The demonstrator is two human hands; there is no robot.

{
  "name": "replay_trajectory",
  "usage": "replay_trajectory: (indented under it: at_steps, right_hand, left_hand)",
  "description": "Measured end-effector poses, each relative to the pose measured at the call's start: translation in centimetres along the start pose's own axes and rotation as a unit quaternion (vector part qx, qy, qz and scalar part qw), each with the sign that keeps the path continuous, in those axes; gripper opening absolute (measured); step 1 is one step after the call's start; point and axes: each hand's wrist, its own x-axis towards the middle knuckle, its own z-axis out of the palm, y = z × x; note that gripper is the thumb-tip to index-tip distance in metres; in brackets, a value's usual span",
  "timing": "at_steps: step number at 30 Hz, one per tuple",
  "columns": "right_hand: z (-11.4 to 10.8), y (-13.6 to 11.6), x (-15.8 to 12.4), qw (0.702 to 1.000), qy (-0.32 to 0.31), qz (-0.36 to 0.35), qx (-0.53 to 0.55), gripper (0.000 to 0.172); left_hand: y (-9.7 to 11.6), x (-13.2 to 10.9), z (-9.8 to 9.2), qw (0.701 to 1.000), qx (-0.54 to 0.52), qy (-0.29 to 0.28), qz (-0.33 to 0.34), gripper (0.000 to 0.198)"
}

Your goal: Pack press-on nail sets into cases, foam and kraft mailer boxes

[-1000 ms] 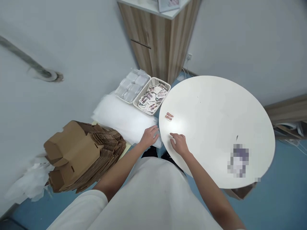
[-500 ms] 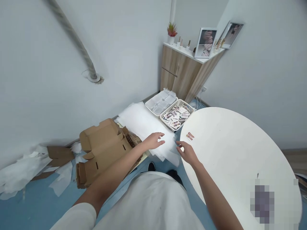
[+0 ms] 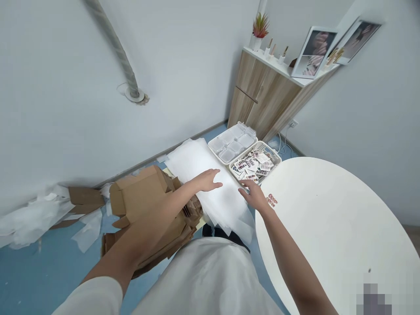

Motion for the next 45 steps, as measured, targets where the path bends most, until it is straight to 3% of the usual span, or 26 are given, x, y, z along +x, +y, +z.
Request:
replay_trajectory:
  at_steps: [5, 9, 12, 17, 24, 32, 35, 39, 45]
  right_hand:
    - [0.8, 2.4, 7.3, 0.993, 0.03, 0.059, 0.097, 0.042]
    - [1.8, 3.6, 14.3, 0.959, 0.075, 0.133, 0.241, 0.044]
    - [3.3, 4.1, 18.9, 0.932, 0.137, 0.161, 0.296, 0.044]
    - [5.8, 4.6, 22.7, 0.931, 0.124, 0.171, 0.298, 0.048]
    - [6.9, 4.4, 23.4, 0.943, 0.111, 0.167, 0.265, 0.049]
    - [7.5, 4.7, 23.3, 0.924, 0.141, 0.15, 0.323, 0.041]
    - [7.1, 4.6, 22.7, 0.91, 0.141, 0.139, 0.364, 0.041]
    - [5.7, 3.4, 20.8, 0.892, 0.175, 0.138, 0.394, 0.037]
    - [2.3, 0.6, 14.9, 0.852, 0.229, 0.174, 0.438, 0.028]
  left_hand:
    - [-2.1, 5.7, -1.9, 0.995, -0.039, 0.062, -0.063, 0.071]
    - [-3.2, 11.6, -3.0, 0.976, -0.134, 0.121, -0.121, 0.069]
    - [-4.1, 15.3, -2.9, 0.952, -0.217, 0.149, -0.158, 0.062]
    - [-5.1, 18.8, -2.0, 0.923, -0.276, 0.166, -0.21, 0.061]
    - [-5.3, 19.5, -1.2, 0.885, -0.365, 0.179, -0.226, 0.061]
    - [-5.1, 19.3, -1.0, 0.781, -0.541, 0.227, -0.215, 0.058]
    - [-4.7, 18.7, -1.3, 0.759, -0.572, 0.244, -0.192, 0.056]
    - [-3.4, 17.3, -2.5, 0.765, -0.574, 0.25, -0.152, 0.051]
    - [0.1, 13.0, -3.5, 0.814, -0.52, 0.239, -0.098, 0.034]
